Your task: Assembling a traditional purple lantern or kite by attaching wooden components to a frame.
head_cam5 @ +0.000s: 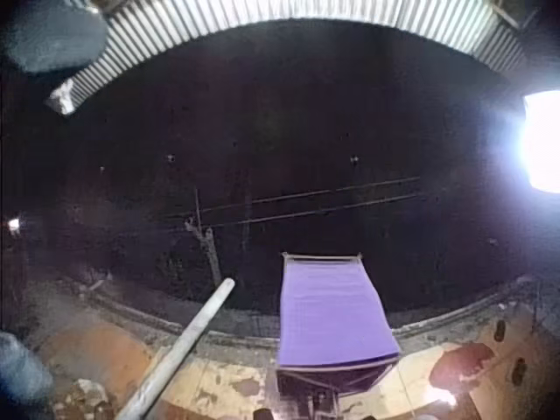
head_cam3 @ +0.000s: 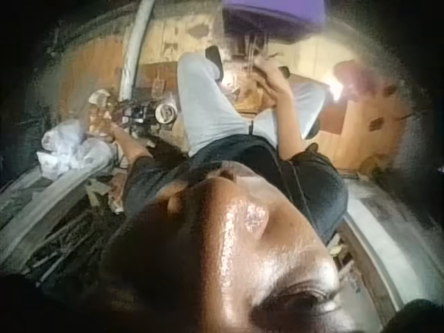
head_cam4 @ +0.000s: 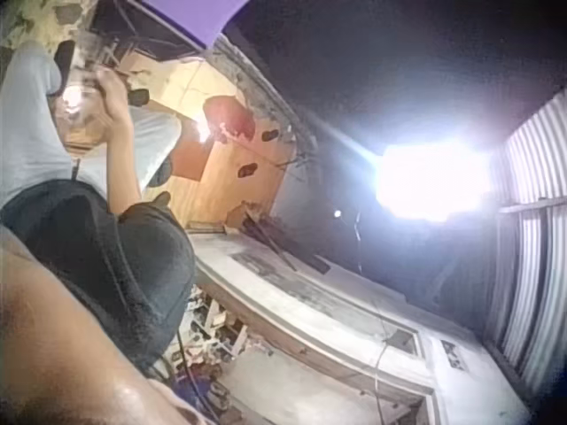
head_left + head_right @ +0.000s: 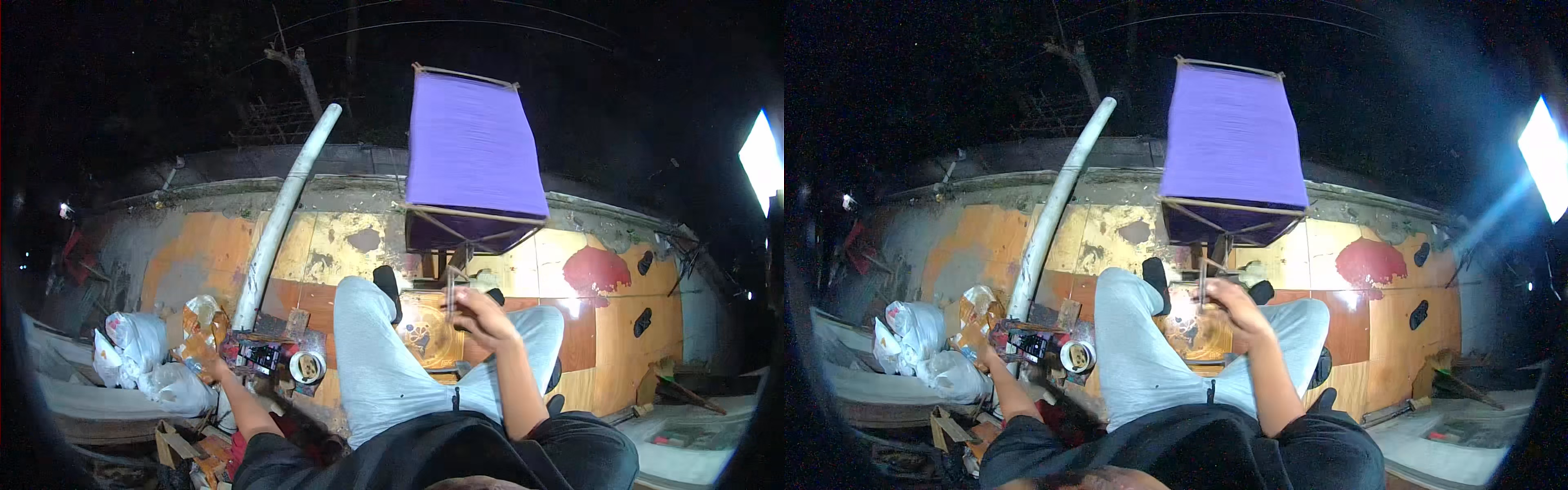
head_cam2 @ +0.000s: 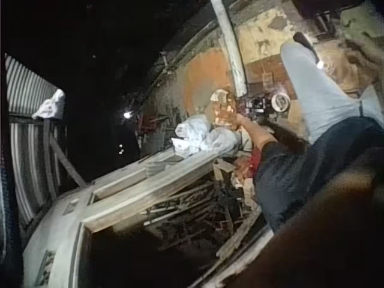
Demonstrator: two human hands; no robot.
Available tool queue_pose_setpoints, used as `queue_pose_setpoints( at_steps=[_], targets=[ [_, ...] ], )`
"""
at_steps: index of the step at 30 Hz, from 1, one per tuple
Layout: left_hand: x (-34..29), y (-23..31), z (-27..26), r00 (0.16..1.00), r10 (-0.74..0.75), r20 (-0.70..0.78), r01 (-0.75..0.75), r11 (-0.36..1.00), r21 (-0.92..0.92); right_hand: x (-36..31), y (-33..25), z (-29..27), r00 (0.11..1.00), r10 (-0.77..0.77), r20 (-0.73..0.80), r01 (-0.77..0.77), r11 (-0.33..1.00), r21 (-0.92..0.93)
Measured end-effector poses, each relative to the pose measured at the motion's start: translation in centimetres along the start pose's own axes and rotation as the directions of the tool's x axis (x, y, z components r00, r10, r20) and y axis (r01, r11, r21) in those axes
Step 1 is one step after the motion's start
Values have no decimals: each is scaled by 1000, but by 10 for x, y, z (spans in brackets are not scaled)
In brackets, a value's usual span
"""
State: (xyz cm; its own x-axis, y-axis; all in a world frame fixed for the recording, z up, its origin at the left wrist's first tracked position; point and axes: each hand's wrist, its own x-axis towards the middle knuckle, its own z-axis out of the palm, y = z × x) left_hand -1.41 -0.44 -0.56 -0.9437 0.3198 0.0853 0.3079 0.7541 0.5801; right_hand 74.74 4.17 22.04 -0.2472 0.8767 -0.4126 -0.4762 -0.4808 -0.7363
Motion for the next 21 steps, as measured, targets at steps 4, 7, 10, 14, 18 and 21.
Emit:
queue_pose_setpoints(
  at_steps=[4,7,10,14,18,21],
  targets=[
    [3,-6,4,994,91,-60,-92,996,-15,-22,-40,-47,939,-245,-244,151,925,-348],
    [3,-4,1,991,91,-95,-86,995,47,-29,-40,-106,900,-175,-398,26,936,-352],
    [-6,7,-6,987,100,-128,-97,995,33,6,1,-168,864,-191,-466,-43,895,-445],
    [-34,31,-24,999,21,-32,-23,997,-72,74,90,-201,807,-337,-485,-304,467,-830],
    [-43,43,-38,994,102,25,-105,976,193,102,157,-143,870,54,-491,-222,930,-292],
    [-31,33,-29,1000,23,-6,-23,1000,16,102,160,-81,904,203,-376,-273,951,-142]
  ],
)
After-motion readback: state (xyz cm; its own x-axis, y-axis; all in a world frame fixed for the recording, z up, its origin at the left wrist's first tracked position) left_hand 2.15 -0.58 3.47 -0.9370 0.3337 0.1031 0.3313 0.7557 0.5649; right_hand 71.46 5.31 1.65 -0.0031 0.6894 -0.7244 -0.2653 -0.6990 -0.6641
